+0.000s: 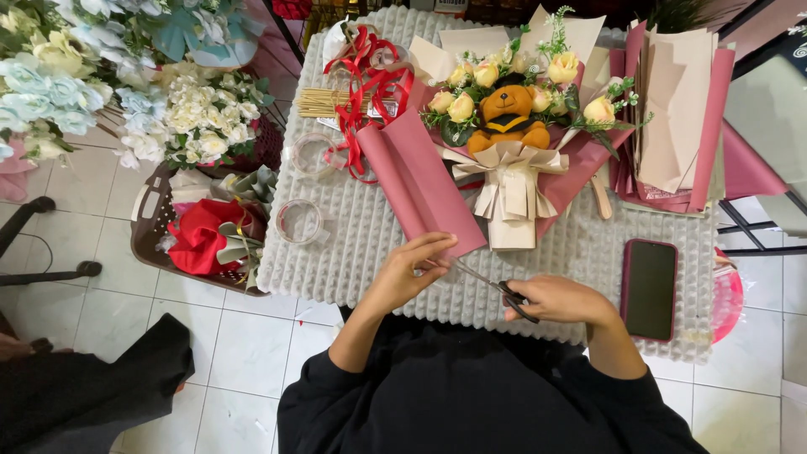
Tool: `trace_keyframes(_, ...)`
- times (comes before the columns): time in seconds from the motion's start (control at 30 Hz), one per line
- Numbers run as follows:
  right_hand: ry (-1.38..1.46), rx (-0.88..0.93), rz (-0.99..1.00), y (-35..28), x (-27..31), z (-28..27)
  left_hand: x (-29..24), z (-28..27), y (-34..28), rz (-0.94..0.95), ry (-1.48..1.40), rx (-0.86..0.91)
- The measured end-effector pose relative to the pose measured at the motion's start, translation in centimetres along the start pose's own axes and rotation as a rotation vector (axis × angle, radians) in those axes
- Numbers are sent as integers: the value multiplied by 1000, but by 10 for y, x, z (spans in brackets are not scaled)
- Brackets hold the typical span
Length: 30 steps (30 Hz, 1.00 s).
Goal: Wrapping a floral bouquet with pink paper and cutting it to size using scissors
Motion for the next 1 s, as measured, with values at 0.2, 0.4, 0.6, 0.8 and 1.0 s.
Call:
trace_keyframes(0.2, -43, 4, -9, 21, -8, 4, 5, 0, -1, -21, 5, 1)
trace_keyframes(0.4, -52, -1, -31, 16, 11, -9, 1, -2, -3, -30, -15, -6)
trace_keyframes(0.6, -68, 18, 6, 9, 19, -21, -4, -5, -13, -78, -33, 72)
trace_keyframes(0.8, -144, 137, -19, 27, 5, 9, -17, -92, -57, -136, -86, -247)
trace_keyframes(1.0, 13, 107, -58, 41, -3, 25, 1, -237, -107, -96, 457, -697)
Point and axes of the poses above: each hand's wrist, its own y-axis towards the middle knuckle, its own z-axis out of the palm, x = y × z, the point moved 2 cm from there along y, towards the middle knuckle, and after that the axes turned 6 degrees about -y, right-handed, at the moved point
